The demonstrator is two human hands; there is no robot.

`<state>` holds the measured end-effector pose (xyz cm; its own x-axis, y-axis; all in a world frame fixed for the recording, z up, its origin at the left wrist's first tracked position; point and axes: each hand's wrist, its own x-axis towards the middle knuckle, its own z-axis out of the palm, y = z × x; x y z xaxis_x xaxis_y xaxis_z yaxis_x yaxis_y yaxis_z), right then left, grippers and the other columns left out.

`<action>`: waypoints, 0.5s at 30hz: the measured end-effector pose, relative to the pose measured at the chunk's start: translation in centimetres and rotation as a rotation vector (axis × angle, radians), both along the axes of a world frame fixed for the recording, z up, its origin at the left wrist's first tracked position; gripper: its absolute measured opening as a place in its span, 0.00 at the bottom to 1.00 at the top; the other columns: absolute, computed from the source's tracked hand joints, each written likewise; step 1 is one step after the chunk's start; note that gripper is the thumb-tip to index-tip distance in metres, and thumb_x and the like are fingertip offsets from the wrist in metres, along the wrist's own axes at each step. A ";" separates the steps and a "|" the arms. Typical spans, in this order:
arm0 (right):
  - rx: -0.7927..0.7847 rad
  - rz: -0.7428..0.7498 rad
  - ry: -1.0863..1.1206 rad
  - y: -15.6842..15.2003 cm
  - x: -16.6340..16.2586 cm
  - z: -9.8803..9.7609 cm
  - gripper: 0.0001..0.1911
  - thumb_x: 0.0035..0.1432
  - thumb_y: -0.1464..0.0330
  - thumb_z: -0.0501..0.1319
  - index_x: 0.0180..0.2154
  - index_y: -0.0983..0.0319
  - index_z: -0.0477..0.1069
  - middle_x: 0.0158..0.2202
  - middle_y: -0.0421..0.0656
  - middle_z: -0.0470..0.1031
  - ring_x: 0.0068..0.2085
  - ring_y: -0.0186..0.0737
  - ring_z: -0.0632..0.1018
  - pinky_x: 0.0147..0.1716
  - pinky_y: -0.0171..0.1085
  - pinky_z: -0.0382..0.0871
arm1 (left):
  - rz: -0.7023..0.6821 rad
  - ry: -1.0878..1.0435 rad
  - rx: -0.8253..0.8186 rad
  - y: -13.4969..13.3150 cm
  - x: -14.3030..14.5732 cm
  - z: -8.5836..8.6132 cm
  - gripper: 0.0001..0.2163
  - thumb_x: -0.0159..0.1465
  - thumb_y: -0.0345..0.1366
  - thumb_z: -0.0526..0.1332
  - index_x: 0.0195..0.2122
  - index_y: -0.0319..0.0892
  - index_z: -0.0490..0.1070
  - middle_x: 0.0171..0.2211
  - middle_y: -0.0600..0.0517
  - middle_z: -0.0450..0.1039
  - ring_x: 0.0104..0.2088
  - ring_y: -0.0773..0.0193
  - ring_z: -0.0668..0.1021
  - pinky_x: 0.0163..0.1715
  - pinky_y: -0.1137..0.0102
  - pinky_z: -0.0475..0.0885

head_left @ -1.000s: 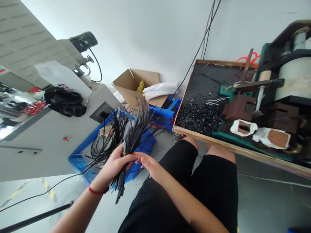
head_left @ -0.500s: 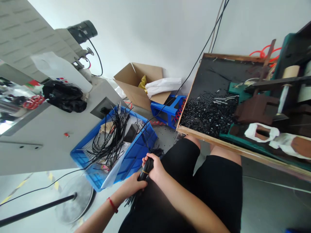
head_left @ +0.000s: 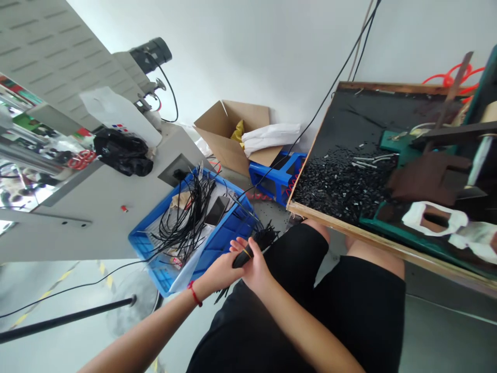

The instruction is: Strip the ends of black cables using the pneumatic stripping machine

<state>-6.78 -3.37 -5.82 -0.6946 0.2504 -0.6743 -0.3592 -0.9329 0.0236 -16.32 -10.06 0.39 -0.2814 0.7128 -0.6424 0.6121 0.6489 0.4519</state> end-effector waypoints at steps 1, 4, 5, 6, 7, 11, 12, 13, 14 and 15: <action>-0.007 0.036 0.000 -0.2 0.1 -0.1 0.09 0.62 0.63 0.70 0.37 0.63 0.81 0.36 0.48 0.86 0.40 0.46 0.85 0.42 0.40 0.78 | -0.037 0.039 -0.022 0.8 0.0 0.0 0.04 0.65 0.30 0.65 0.41 0.41 0.75 0.35 0.53 0.76 0.34 0.58 0.78 0.36 0.63 0.73; -0.042 0.102 -0.048 -0.3 0.1 -0.9 0.15 0.70 0.61 0.65 0.34 0.64 0.79 0.31 0.45 0.83 0.35 0.44 0.84 0.38 0.40 0.78 | -0.147 0.101 -0.127 3.2 0.2 -0.7 0.09 0.71 0.40 0.68 0.47 0.41 0.77 0.43 0.48 0.80 0.41 0.54 0.82 0.44 0.55 0.79; -0.054 0.111 -0.080 -0.1 0.0 -1.4 0.16 0.72 0.59 0.63 0.35 0.64 0.78 0.32 0.44 0.83 0.34 0.42 0.84 0.37 0.40 0.78 | -0.179 0.105 -0.168 4.0 0.2 -1.2 0.10 0.72 0.41 0.68 0.48 0.41 0.77 0.46 0.47 0.80 0.43 0.54 0.82 0.45 0.54 0.80; -0.066 0.116 -0.117 0.0 0.0 -1.9 0.17 0.73 0.57 0.62 0.38 0.64 0.78 0.34 0.43 0.83 0.34 0.41 0.83 0.37 0.40 0.79 | -0.207 0.102 -0.207 4.8 0.3 -1.9 0.11 0.72 0.41 0.68 0.50 0.41 0.78 0.48 0.47 0.80 0.44 0.53 0.83 0.46 0.53 0.81; -0.076 0.121 -0.155 0.3 -0.1 -2.3 0.17 0.74 0.56 0.63 0.41 0.64 0.78 0.37 0.43 0.83 0.35 0.40 0.83 0.37 0.41 0.79 | -0.232 0.098 -0.242 5.6 0.4 -2.6 0.12 0.72 0.41 0.68 0.52 0.41 0.77 0.49 0.46 0.80 0.45 0.53 0.83 0.46 0.53 0.81; -0.108 0.133 -0.272 1.2 -0.1 -3.6 0.15 0.74 0.58 0.64 0.50 0.63 0.77 0.46 0.46 0.81 0.40 0.42 0.83 0.39 0.43 0.81 | -0.312 0.062 -0.338 8.2 0.4 -5.3 0.13 0.72 0.42 0.68 0.52 0.39 0.78 0.51 0.48 0.80 0.46 0.49 0.84 0.43 0.55 0.83; -0.113 0.135 -0.283 1.3 -0.1 -3.8 0.15 0.74 0.59 0.64 0.52 0.63 0.77 0.48 0.46 0.81 0.41 0.42 0.83 0.40 0.43 0.82 | -0.333 0.060 -0.353 8.7 0.4 -5.7 0.13 0.72 0.42 0.68 0.52 0.39 0.79 0.50 0.48 0.80 0.45 0.48 0.84 0.43 0.56 0.83; -0.118 0.138 -0.286 1.5 0.0 -3.8 0.15 0.74 0.59 0.65 0.52 0.63 0.76 0.48 0.46 0.81 0.41 0.43 0.83 0.40 0.44 0.82 | -0.353 0.066 -0.364 9.0 0.3 -5.9 0.13 0.72 0.42 0.69 0.51 0.39 0.79 0.50 0.49 0.80 0.45 0.47 0.84 0.43 0.56 0.83; -0.122 0.140 -0.282 1.5 0.1 -3.7 0.15 0.74 0.59 0.65 0.53 0.63 0.76 0.49 0.47 0.81 0.42 0.43 0.83 0.40 0.44 0.82 | -0.372 0.083 -0.374 9.2 0.3 -6.1 0.13 0.71 0.42 0.69 0.51 0.39 0.79 0.50 0.49 0.80 0.45 0.47 0.84 0.43 0.56 0.83; -0.124 0.143 -0.273 1.6 0.2 -3.6 0.15 0.74 0.59 0.65 0.53 0.63 0.76 0.49 0.47 0.81 0.42 0.43 0.83 0.40 0.44 0.82 | -0.388 0.110 -0.384 9.2 0.3 -6.1 0.13 0.71 0.42 0.69 0.51 0.40 0.79 0.50 0.49 0.80 0.45 0.48 0.84 0.43 0.56 0.83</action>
<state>-6.61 -1.76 -9.42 -0.5063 0.0673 -0.8598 -0.2333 -0.9705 0.0614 -15.99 -0.82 -5.71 -0.1250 0.4978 -0.8582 0.8690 0.4724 0.1475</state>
